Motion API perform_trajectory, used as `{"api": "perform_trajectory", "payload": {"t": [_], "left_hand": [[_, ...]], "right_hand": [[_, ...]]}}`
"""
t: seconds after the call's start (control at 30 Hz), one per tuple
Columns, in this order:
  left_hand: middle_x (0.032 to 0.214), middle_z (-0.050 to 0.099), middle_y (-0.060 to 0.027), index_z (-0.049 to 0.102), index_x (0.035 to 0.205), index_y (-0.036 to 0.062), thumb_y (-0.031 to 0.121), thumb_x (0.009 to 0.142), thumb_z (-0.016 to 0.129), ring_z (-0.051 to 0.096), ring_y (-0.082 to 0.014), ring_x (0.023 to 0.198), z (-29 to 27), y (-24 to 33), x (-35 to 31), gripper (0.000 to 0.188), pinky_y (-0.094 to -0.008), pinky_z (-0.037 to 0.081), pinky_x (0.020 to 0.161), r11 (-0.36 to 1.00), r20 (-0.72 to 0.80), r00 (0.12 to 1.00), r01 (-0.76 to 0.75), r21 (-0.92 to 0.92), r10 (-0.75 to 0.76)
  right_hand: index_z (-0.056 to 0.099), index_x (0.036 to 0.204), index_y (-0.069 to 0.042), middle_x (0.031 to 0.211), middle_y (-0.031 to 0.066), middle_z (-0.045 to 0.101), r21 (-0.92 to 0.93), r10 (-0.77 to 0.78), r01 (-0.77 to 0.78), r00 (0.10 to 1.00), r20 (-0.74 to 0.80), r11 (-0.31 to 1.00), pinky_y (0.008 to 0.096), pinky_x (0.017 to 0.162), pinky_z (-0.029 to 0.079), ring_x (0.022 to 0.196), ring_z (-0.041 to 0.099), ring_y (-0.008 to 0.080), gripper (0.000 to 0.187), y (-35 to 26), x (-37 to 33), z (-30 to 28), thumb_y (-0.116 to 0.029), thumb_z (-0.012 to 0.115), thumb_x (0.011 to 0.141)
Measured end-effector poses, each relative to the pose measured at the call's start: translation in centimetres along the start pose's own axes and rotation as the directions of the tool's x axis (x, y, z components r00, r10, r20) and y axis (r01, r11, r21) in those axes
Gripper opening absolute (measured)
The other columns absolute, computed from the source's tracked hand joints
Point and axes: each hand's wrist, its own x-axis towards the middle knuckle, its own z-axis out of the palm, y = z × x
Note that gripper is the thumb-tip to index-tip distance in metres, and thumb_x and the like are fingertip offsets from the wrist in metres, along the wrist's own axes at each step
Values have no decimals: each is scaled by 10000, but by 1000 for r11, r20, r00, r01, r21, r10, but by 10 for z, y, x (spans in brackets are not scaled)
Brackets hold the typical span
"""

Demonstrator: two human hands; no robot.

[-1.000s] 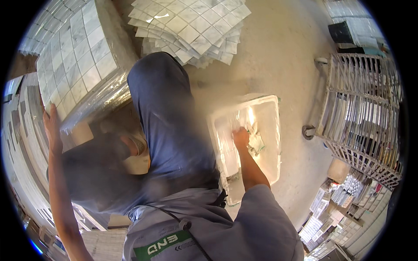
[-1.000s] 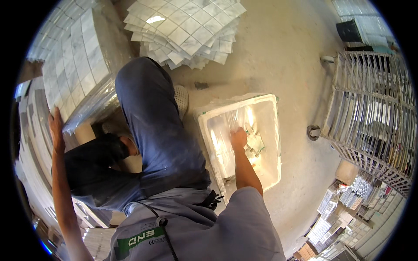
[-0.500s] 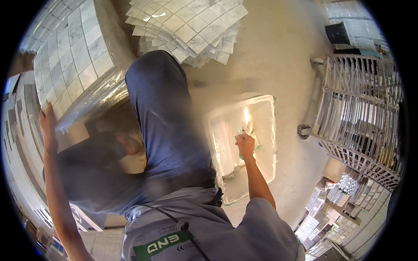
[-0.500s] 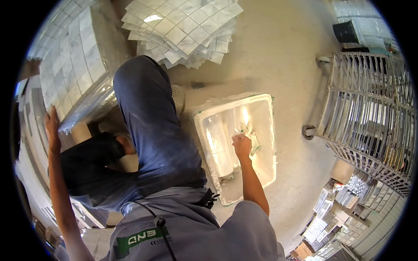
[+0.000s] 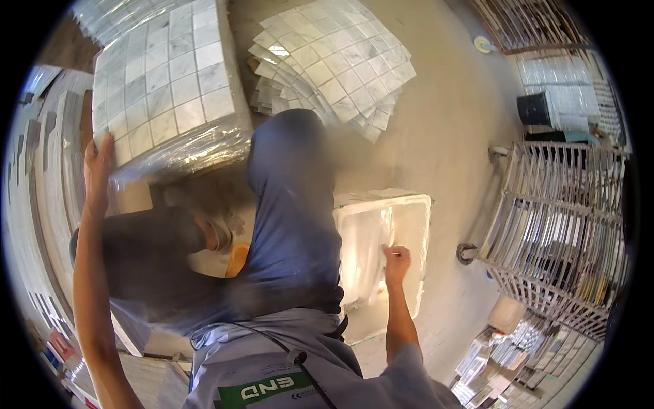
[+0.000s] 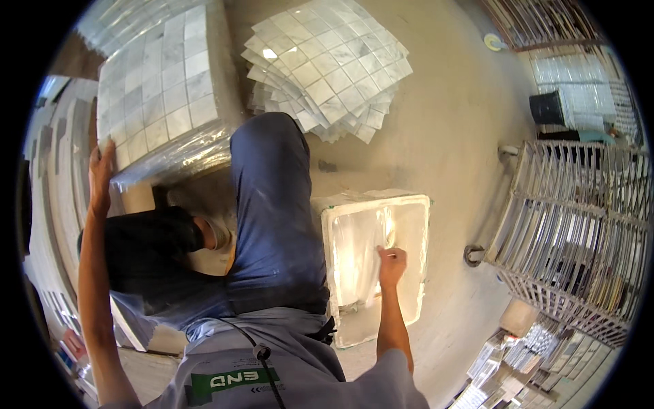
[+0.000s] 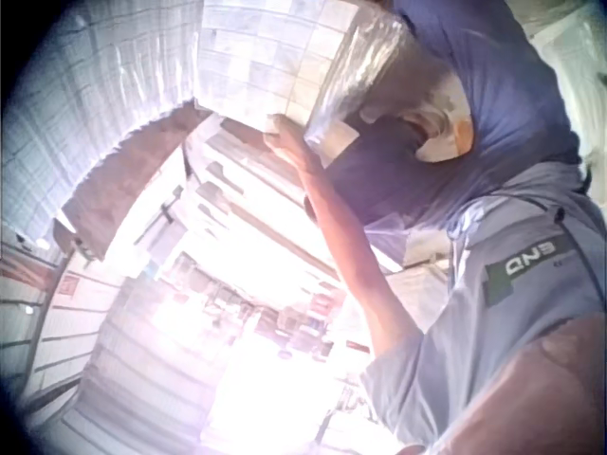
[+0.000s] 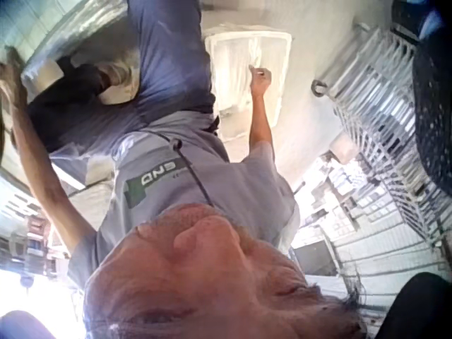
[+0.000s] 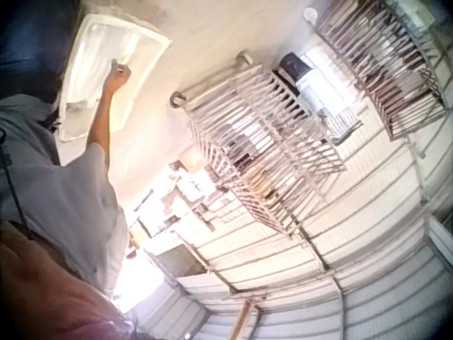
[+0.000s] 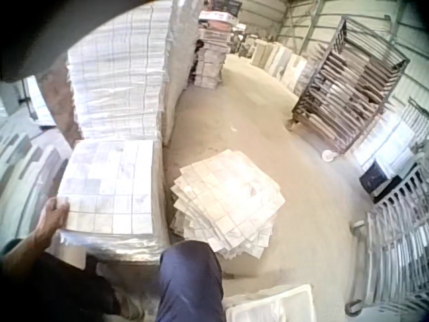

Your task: The person sits on the floor and repeatedly picks up sheets of white tiles, places them into clear plastic bags, and stacks the packaged units. The person also discards empty plastic bags into a nearby bin.

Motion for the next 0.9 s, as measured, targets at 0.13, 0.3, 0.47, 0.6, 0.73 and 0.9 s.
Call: {"api": "perform_trajectory", "payload": {"t": [0.13, 0.3, 0.47, 0.6, 0.73, 0.9], "left_hand": [[1238, 574, -161, 480, 1346, -17, 574, 885, 549, 533, -250, 1142, 4, -6, 11, 752, -365, 401, 951, 997, -51, 997, 61, -36, -63], [1381, 480, -233, 436, 1395, -5, 603, 892, 519, 424, -348, 1312, -10, -40, 36, 794, -408, 308, 1088, 980, -266, 954, -97, 172, 141], [1355, 525, -174, 496, 1352, 32, 372, 963, 548, 471, -330, 1276, -4, 7, -8, 520, -402, 355, 1061, 817, -290, 783, -435, 378, 551], [1256, 592, -148, 571, 1249, 40, 124, 929, 609, 538, -299, 1204, 17, 59, -58, 334, -380, 411, 1017, 648, -189, 628, -671, 360, 755], [1178, 621, -188, 606, 1192, 12, -60, 831, 638, 595, -327, 1126, 47, 121, -135, 370, -396, 472, 951, 436, -29, 435, -898, 59, 900], [1077, 644, -181, 613, 1108, -21, -71, 740, 671, 629, -352, 1023, 89, 164, -214, 376, -417, 523, 843, 164, 174, 93, -871, -462, 980]], "right_hand": [[598, 681, -40, 780, 44, 569, -152, -95, 158, 930, 355, 976, 305, 650, 442, 704, 530, 146, 232, -39, -16, -18, -123, 810, 726], [669, 907, -31, 852, 4, 647, 371, 289, -416, 891, 351, 831, 234, 665, 427, 702, 540, 107, 91, -35, 13, -64, -63, 695, 825], [685, 815, -13, 790, 16, 649, 268, 209, -258, 957, 199, 928, 260, 656, 438, 702, 551, 115, 112, -70, 11, -89, -121, 714, 817], [707, 952, -13, 884, 20, 682, 250, 313, -361, 926, 210, 898, 275, 736, 469, 819, 599, 126, 190, -77, 11, -91, -136, 728, 809], [707, 947, -11, 917, 45, 688, 323, 309, -365, 927, 212, 873, 294, 759, 469, 854, 599, 134, 184, -65, 2, -93, -156, 700, 834], [666, 880, -7, 1190, 179, 626, 151, 197, -273, 900, 390, 950, 359, 857, 507, 953, 646, 244, 98, -95, 9, -111, -104, 663, 868]]}}
